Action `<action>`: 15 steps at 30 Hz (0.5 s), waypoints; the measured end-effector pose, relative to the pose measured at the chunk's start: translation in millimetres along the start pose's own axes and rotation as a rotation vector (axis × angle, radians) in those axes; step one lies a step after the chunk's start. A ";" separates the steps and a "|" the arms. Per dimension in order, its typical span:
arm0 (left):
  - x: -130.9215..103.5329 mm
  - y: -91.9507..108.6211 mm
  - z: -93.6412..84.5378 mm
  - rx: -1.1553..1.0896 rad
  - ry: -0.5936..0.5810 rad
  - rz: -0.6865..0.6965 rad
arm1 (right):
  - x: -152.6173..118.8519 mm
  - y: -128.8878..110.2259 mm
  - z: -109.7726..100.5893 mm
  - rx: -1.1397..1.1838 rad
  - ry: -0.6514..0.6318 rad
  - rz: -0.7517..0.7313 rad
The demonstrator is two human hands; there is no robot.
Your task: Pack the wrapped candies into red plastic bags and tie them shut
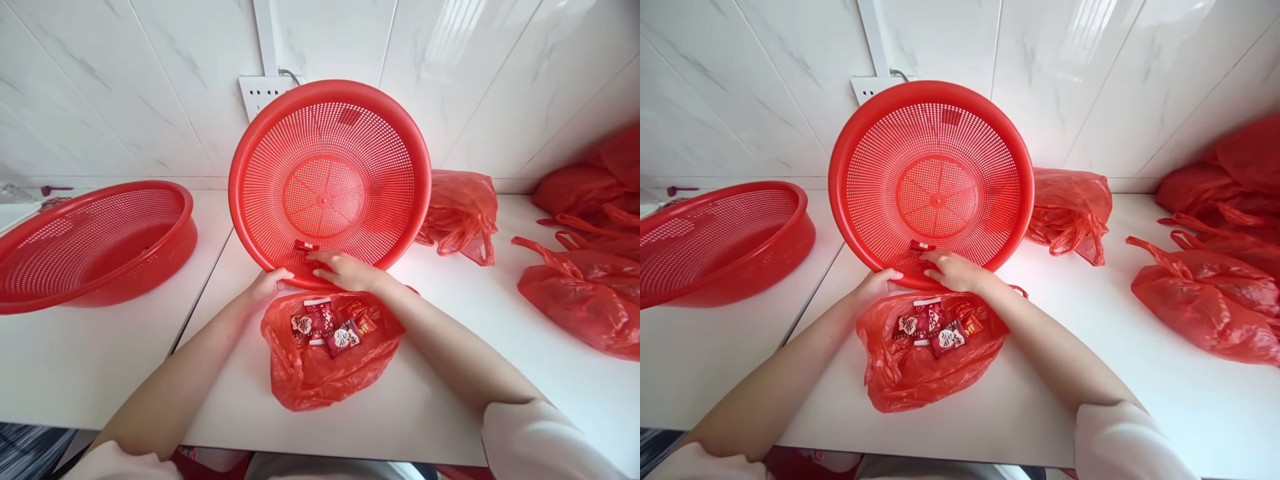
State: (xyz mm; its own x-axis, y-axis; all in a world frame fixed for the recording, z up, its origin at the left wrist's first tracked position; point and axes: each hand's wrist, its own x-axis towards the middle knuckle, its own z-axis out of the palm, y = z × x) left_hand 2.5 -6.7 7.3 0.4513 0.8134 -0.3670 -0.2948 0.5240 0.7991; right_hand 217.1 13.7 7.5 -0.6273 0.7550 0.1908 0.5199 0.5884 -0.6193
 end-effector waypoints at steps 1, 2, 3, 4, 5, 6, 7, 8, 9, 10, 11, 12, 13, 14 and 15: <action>-0.8 0.8 0.9 0.013 -0.010 -0.005 | 0.5 2.9 2.4 -0.021 0.014 0.001; -1.4 1.5 1.6 0.024 -0.014 -0.012 | 1.1 5.0 3.5 -0.034 0.037 0.006; -1.7 2.0 2.1 0.031 -0.015 -0.018 | 1.7 6.5 3.3 -0.036 0.064 0.020; -1.9 2.4 2.4 0.034 -0.014 -0.019 | 2.5 7.6 2.2 -0.018 0.091 0.047; -2.0 2.7 2.7 0.036 -0.009 -0.019 | 3.4 8.6 0.4 0.032 0.110 0.091; -2.1 2.9 2.8 0.038 -0.003 -0.023 | 4.5 9.7 -1.7 0.117 0.121 0.154; -2.2 3.0 2.9 0.042 0.002 -0.029 | 5.5 10.9 -3.8 0.235 0.130 0.227; -2.5 3.0 3.0 0.046 0.007 -0.039 | 6.5 12.1 -5.7 0.371 0.133 0.297; -2.8 2.9 3.1 0.048 0.008 -0.050 | 7.3 13.1 -7.3 0.509 0.125 0.351; -3.2 2.8 3.1 0.049 0.007 -0.061 | 7.9 13.7 -8.7 0.630 0.112 0.383; -3.6 2.5 3.1 0.048 0.002 -0.070 | 8.2 13.8 -9.9 0.721 0.101 0.397; -3.9 2.3 3.1 0.045 -0.005 -0.076 | 8.2 13.3 -11.1 0.780 0.095 0.399; -4.1 2.0 3.1 0.039 -0.014 -0.080 | 8.1 12.1 -12.2 0.814 0.094 0.399; -4.2 1.7 3.1 0.034 -0.021 -0.082 | 7.8 10.6 -13.3 0.833 0.096 0.401; -4.3 1.4 3.2 0.031 -0.023 -0.085 | 7.4 8.9 -14.5 0.842 0.104 0.403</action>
State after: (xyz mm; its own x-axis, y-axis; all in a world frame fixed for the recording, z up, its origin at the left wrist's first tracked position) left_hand 2.9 -10.2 11.5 0.4931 0.7601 -0.4233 -0.2281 0.5825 0.7802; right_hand 225.4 28.7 14.4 -0.4149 0.9025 -0.1159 0.0705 -0.0952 -0.9930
